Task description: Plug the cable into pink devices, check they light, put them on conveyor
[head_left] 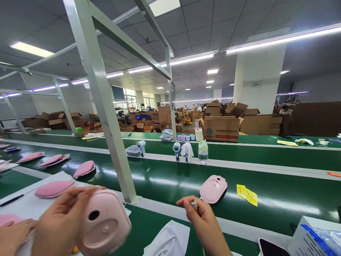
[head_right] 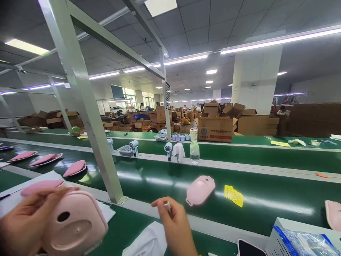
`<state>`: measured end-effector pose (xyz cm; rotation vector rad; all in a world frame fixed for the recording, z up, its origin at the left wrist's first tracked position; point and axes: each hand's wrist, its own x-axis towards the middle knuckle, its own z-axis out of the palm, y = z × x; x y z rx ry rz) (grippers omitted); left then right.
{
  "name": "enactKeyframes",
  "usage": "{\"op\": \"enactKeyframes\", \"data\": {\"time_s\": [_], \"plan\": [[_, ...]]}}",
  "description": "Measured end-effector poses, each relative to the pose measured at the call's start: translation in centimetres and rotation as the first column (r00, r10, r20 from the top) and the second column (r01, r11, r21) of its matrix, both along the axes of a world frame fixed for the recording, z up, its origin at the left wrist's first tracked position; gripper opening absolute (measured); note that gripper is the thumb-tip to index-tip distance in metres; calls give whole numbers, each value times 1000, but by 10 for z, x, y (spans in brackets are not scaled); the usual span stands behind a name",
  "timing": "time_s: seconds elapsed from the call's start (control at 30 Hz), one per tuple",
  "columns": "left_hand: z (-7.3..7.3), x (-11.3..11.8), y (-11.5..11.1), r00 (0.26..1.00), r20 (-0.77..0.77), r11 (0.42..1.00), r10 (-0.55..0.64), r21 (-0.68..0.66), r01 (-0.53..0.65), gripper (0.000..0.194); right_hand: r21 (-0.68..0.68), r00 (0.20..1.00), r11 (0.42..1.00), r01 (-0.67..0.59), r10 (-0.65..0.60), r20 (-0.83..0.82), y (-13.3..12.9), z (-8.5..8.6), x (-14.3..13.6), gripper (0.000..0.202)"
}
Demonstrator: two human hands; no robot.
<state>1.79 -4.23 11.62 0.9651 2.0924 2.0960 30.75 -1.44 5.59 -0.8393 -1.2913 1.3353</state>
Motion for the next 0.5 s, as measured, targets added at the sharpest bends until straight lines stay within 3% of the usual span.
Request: {"op": "enactKeyframes", "data": {"time_s": [0.03,0.1,0.2,0.3,0.5], "plan": [[-1,18,-6,989,50,989,-140,-34,141,47,44,1000,999,-23,22,10,-4,-1,-5,46],[-3,53,-10,911,133,909,-391,-96,405,54,70,995,992,-103,103,8,-12,-1,-15,40],[-10,95,-6,776,176,766,-605,-136,628,56,16,977,977,-212,211,37,-19,1,-23,46],[-22,119,0,734,144,720,-663,-146,679,45,5,981,984,-178,177,83,-16,2,-23,38],[-49,128,13,737,118,732,-665,-94,675,33,62,986,996,-65,54,158,-3,-11,-20,30]]}}
